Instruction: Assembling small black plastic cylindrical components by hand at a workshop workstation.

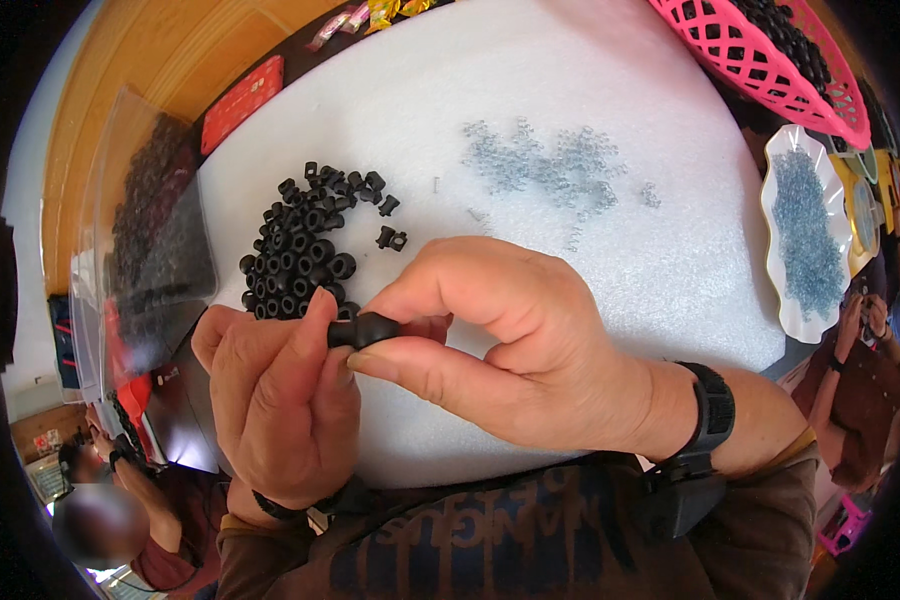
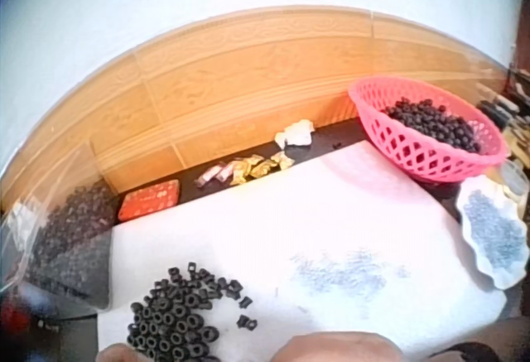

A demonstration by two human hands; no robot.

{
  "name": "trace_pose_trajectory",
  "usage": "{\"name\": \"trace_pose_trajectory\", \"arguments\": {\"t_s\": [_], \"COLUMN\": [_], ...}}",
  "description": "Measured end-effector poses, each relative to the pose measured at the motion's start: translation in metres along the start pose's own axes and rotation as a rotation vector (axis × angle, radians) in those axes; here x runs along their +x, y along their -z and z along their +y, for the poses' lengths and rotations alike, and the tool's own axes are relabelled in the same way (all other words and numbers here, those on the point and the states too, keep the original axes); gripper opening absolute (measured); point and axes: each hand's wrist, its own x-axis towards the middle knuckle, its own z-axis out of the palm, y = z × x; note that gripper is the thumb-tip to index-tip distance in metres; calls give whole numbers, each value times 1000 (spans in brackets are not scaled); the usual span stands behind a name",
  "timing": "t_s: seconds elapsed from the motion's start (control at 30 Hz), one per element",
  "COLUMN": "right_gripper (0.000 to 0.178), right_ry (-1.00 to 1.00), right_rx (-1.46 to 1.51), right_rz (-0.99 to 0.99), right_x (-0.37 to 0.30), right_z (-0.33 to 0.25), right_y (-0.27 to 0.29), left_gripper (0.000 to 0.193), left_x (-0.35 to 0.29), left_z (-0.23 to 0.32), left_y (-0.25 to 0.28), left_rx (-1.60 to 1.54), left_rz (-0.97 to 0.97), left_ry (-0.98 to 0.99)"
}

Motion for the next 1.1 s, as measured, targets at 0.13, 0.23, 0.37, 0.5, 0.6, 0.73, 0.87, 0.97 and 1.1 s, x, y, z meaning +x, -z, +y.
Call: {"name": "trace_pose_trajectory", "arguments": {"t_s": [0.13, 0.23, 0.37, 0.5, 0.6, 0.73, 0.87, 0.97, 1.1], "right_gripper": [21, 22, 24, 25, 19, 20, 21, 11, 10], "right_ry": [67, 162, 209, 208, 310, 247, 25, 50, -112], "right_rx": [-64, -233, -295, -278, -453, -307, 10, 107, 329], "right_rz": [-4, -6, 10, 13, 137, 117, 71, 127, 149], "right_x": [1, 3, 3, 3, 4, 2, -4, -3, -7], "right_z": [0, -2, -1, -1, -1, 0, 1, 4, 5], "right_y": [1, 3, 2, -2, -6, -6, -4, -11, -16], "left_gripper": [38, 39, 41, 42, 43, 45, 48, 50, 57], "left_x": [0, 0, -2, -3, -4, -5, -6, -7, -9], "left_z": [1, 1, 0, 0, -3, -5, -1, 4, 5], "left_y": [1, -2, -1, -2, -3, -7, -8, -10, -16], "left_rx": [19, -18, -42, -70, -149, -305, -262, -160, -107], "left_rz": [-12, -4, -8, 9, -4, 10, -32, 9, 24], "left_ry": [-16, -10, -11, -1, 14, 52, 81, 30, 38]}}
